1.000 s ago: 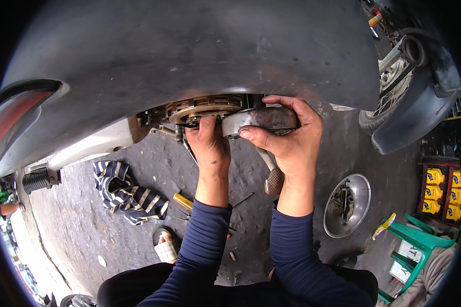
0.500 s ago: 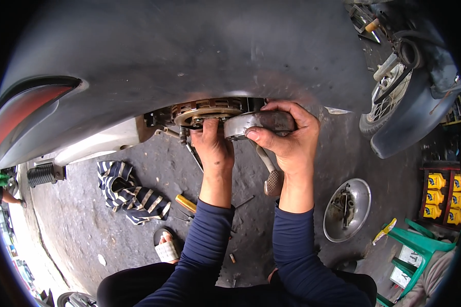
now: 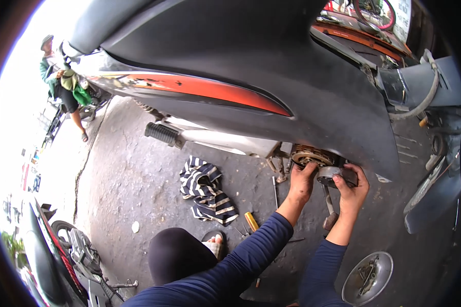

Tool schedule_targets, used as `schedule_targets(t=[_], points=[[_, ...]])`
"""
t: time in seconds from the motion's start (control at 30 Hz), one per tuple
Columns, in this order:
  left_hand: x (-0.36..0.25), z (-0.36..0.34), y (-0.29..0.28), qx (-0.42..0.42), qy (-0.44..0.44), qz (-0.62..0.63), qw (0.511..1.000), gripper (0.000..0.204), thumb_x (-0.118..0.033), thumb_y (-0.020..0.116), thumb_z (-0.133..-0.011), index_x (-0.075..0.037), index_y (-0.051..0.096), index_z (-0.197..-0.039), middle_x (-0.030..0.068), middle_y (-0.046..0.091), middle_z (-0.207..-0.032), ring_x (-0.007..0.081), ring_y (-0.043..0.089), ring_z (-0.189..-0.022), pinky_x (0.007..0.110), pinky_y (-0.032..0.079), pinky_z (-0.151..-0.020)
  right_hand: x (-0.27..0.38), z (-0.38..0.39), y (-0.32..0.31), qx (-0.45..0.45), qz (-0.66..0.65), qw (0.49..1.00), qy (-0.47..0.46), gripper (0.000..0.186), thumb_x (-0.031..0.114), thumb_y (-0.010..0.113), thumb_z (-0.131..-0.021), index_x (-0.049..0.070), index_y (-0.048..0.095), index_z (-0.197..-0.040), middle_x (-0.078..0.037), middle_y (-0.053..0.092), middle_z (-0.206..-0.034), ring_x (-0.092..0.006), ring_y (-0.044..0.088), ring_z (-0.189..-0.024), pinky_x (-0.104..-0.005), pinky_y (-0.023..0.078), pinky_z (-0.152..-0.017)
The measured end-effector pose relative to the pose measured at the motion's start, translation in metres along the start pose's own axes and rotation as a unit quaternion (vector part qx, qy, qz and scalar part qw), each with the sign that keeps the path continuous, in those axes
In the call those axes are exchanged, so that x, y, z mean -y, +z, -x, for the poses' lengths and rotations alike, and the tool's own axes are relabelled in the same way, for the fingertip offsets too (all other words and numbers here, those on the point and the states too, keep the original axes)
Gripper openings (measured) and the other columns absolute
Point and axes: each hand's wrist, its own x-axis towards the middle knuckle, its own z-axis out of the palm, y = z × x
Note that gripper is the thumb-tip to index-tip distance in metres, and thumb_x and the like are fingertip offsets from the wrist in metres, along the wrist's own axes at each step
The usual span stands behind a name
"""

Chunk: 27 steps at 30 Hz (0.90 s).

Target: Assembling and installing motorcycle clutch components into the engine case.

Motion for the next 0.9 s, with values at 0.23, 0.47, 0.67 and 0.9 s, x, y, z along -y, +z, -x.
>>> schedule_targets(t=[0.23,0.47,0.67,0.9], points=[[-0.010,-0.006,-0.006,0.004,0.007,-0.009,1.000,0.034,-0.004,0.064,-0.092,-0.002,0.054,-0.124,0.0063,0.064,-0.117,0.0184,0.061,-0.107,0.034,0.048,-0.097,0.007,-0.002,0.013,0.033,-0.005,0.999,-0.022,0.056,0.026,0.089,-0.069,-0.002,0.065,-0.111,-0.006,0.066,-0.101,-0.0162,0.062,-0.096,-0.0299,0.049,-0.088],[0.001,-0.007,-0.005,0.007,-0.014,-0.021,1.000,0.044,-0.012,0.070,-0.090,-0.002,0.053,-0.129,0.0054,0.062,-0.121,0.0169,0.059,-0.110,0.031,0.046,-0.100,0.003,-0.013,-0.005,-0.012,-0.091,0.987,0.128,0.044,0.030,0.069,-0.088,-0.005,0.064,-0.115,-0.010,0.063,-0.113,-0.0195,0.060,-0.106,-0.0330,0.046,-0.093],[0.002,-0.006,-0.004,0.003,-0.013,-0.023,1.000,0.039,-0.012,0.068,-0.091,-0.003,0.054,-0.126,0.0049,0.063,-0.119,0.0163,0.060,-0.108,0.031,0.046,-0.097,0.007,-0.015,-0.006,0.029,-0.137,0.981,0.133,0.044,0.029,0.072,-0.084,-0.004,0.065,-0.112,-0.009,0.066,-0.106,-0.0186,0.062,-0.102,-0.0311,0.047,-0.090],[0.002,-0.001,0.002,-0.005,-0.022,-0.013,1.000,0.042,-0.012,0.070,-0.089,-0.002,0.054,-0.126,0.0063,0.064,-0.117,0.0170,0.061,-0.106,0.031,0.048,-0.095,-0.010,-0.019,-0.021,0.035,-0.140,0.978,0.153,0.043,0.027,0.072,-0.086,0.002,0.065,-0.120,-0.007,0.063,-0.120,-0.0192,0.058,-0.113,-0.0325,0.043,-0.098]])
